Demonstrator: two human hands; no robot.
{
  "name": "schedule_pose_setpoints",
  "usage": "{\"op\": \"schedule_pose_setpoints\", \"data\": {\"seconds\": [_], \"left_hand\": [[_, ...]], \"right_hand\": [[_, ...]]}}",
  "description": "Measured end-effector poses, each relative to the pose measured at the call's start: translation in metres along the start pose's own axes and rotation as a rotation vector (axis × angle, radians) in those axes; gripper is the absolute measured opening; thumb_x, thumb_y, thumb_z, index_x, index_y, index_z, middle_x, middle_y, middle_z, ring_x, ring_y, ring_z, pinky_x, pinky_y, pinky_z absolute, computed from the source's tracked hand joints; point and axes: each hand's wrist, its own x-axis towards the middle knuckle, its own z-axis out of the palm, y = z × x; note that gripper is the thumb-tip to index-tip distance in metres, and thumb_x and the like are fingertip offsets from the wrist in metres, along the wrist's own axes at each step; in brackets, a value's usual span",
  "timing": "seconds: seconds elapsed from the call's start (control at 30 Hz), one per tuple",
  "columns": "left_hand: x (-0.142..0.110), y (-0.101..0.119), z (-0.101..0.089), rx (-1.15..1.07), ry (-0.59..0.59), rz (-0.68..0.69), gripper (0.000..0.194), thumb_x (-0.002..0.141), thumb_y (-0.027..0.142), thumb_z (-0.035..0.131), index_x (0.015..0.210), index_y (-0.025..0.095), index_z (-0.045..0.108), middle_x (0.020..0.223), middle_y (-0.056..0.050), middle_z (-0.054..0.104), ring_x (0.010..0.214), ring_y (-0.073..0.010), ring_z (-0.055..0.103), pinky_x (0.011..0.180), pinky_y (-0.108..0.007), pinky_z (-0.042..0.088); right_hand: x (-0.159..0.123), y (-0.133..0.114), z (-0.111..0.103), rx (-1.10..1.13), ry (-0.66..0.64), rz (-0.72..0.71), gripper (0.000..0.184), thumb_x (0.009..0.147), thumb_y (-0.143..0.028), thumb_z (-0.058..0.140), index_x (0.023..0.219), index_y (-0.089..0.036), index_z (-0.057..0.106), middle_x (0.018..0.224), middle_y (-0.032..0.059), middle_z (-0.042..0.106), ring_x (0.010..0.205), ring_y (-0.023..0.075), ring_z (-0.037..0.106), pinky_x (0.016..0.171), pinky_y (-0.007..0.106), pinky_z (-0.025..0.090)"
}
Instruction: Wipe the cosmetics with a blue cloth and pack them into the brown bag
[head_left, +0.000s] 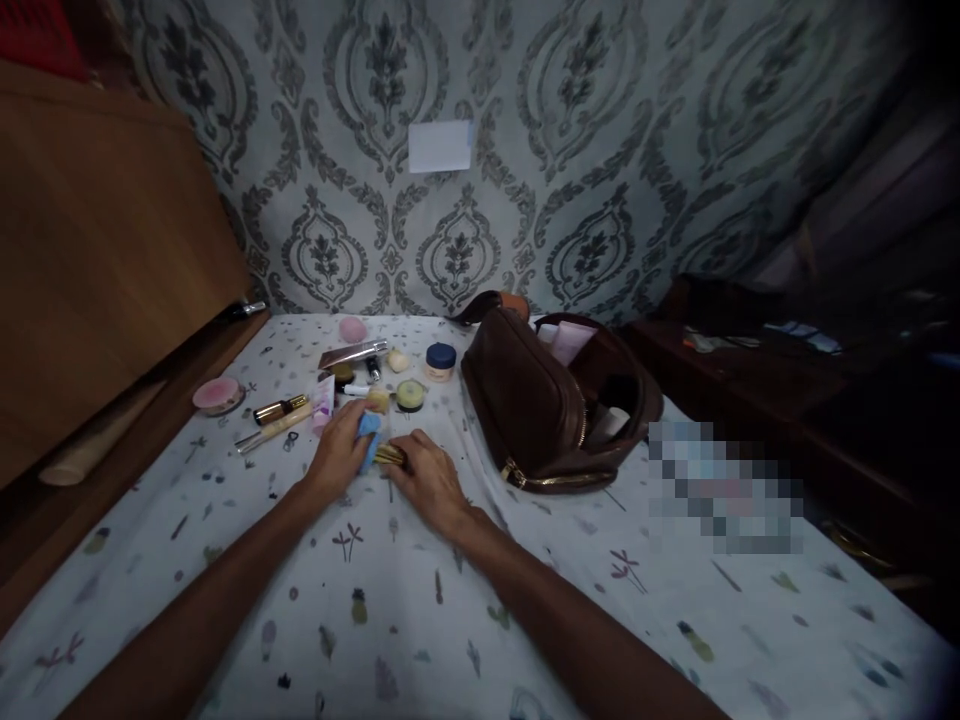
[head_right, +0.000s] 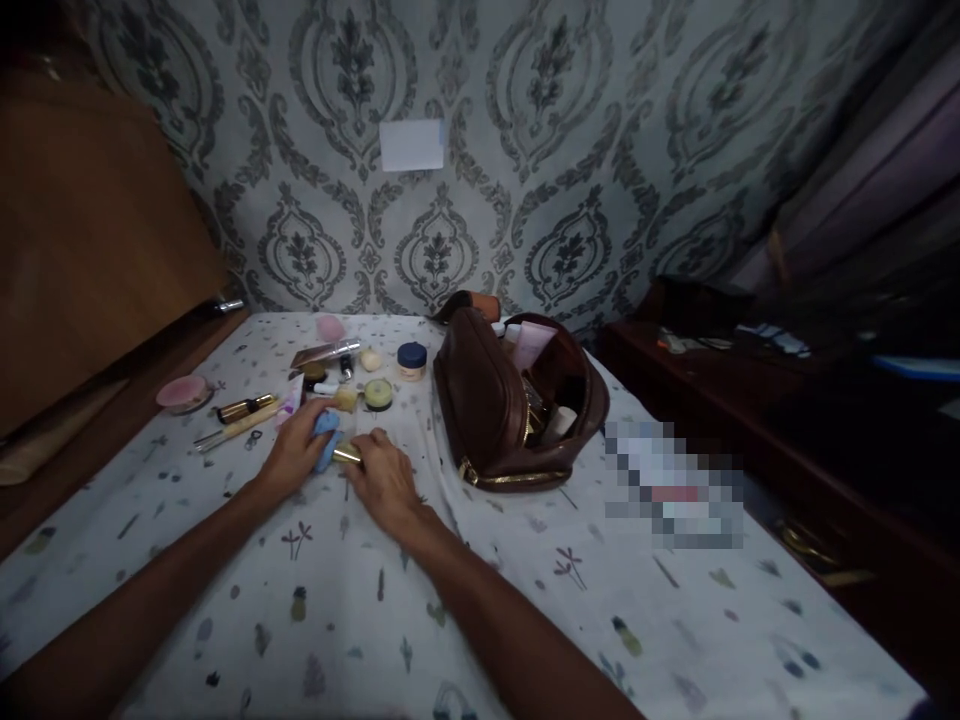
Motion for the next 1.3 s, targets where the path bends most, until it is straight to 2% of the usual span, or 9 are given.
{"op": "schedule_pose_setpoints", "data": {"seconds": [0.13, 0.27, 0.4, 0.5, 0.67, 0.9, 1.0, 1.2, 1.3], "left_hand": [[0.003, 0.007, -0.003, -0.271, 0.096, -0.255, 0.029, 0.079, 0.024, 0.055, 0.107, 0.021, 0.061, 0.094, 0.000, 0.065, 0.086, -0.0187, 0.060, 0.081, -0.031, 0.050], [0.006, 0.015, -0.009, -0.491, 0.185, -0.434, 0.032, 0.084, 0.039, 0.056, 0.112, 0.023, 0.059, 0.090, 0.000, 0.063, 0.077, -0.0167, 0.059, 0.069, -0.026, 0.048], [0.004, 0.025, -0.015, -0.357, 0.062, -0.223, 0.036, 0.090, 0.046, 0.050, 0.115, 0.023, 0.060, 0.106, -0.004, 0.064, 0.096, -0.0199, 0.059, 0.085, -0.030, 0.047], [0.001, 0.033, -0.018, -0.234, -0.049, -0.061, 0.027, 0.089, 0.043, 0.050, 0.100, 0.021, 0.061, 0.099, -0.005, 0.064, 0.096, -0.0208, 0.057, 0.086, -0.030, 0.045], [-0.002, 0.040, -0.018, -0.198, -0.053, -0.090, 0.026, 0.090, 0.044, 0.049, 0.078, 0.021, 0.051, 0.070, 0.003, 0.051, 0.067, -0.0148, 0.049, 0.066, -0.025, 0.041], [-0.001, 0.038, -0.014, -0.212, -0.028, -0.149, 0.031, 0.088, 0.042, 0.050, 0.066, 0.021, 0.043, 0.059, 0.006, 0.036, 0.056, -0.0115, 0.038, 0.056, -0.024, 0.033], [-0.002, 0.035, -0.012, -0.259, -0.031, -0.169, 0.036, 0.090, 0.047, 0.049, 0.065, 0.021, 0.042, 0.058, 0.006, 0.036, 0.055, -0.0113, 0.037, 0.055, -0.024, 0.033], [0.002, 0.029, -0.014, -0.309, 0.116, -0.340, 0.047, 0.092, 0.062, 0.040, 0.078, 0.021, 0.058, 0.073, 0.000, 0.055, 0.072, -0.0173, 0.051, 0.066, -0.027, 0.042], [0.004, 0.022, -0.014, -0.326, 0.193, -0.415, 0.037, 0.088, 0.059, 0.051, 0.089, 0.022, 0.058, 0.076, 0.002, 0.054, 0.071, -0.0154, 0.051, 0.065, -0.025, 0.042]], "right_hand": [[0.000, 0.012, 0.001, 0.212, 0.075, -0.109, 0.016, 0.084, -0.021, 0.067, 0.100, -0.018, 0.069, 0.090, 0.0030, 0.062, 0.082, 0.0171, 0.057, 0.076, 0.028, 0.043], [0.003, 0.016, 0.004, 0.466, 0.129, -0.077, 0.019, 0.083, -0.029, 0.065, 0.096, -0.016, 0.070, 0.082, 0.0024, 0.061, 0.074, 0.0154, 0.055, 0.068, 0.027, 0.043], [0.004, 0.013, 0.001, 0.817, -0.009, 0.028, 0.038, 0.083, -0.054, 0.061, 0.084, -0.016, 0.063, 0.062, -0.0025, 0.053, 0.055, 0.0114, 0.046, 0.053, 0.024, 0.036], [0.002, 0.009, -0.005, 0.940, -0.146, 0.023, 0.048, 0.083, -0.064, 0.056, 0.072, -0.017, 0.057, 0.052, -0.0047, 0.047, 0.047, 0.0093, 0.040, 0.048, 0.023, 0.030], [-0.003, 0.005, -0.007, 0.915, -0.202, -0.024, 0.045, 0.085, -0.060, 0.055, 0.070, -0.018, 0.056, 0.054, -0.0052, 0.044, 0.049, 0.0093, 0.038, 0.050, 0.024, 0.028], [-0.006, 0.002, -0.001, 0.503, 0.054, -0.122, 0.012, 0.076, -0.027, 0.068, 0.079, -0.018, 0.061, 0.073, -0.0012, 0.056, 0.068, 0.0134, 0.048, 0.063, 0.025, 0.038], [-0.007, 0.001, -0.001, 0.421, 0.094, -0.142, 0.009, 0.077, -0.025, 0.067, 0.080, -0.019, 0.061, 0.074, -0.0007, 0.057, 0.069, 0.0143, 0.049, 0.064, 0.025, 0.038], [-0.004, 0.003, -0.002, 0.566, 0.118, -0.037, 0.017, 0.081, -0.035, 0.062, 0.082, -0.018, 0.062, 0.073, -0.0004, 0.057, 0.066, 0.0143, 0.050, 0.063, 0.026, 0.038], [-0.003, 0.004, -0.003, 0.659, 0.154, 0.003, 0.023, 0.082, -0.041, 0.060, 0.082, -0.018, 0.061, 0.069, -0.0015, 0.053, 0.064, 0.0135, 0.048, 0.060, 0.025, 0.037]]}}
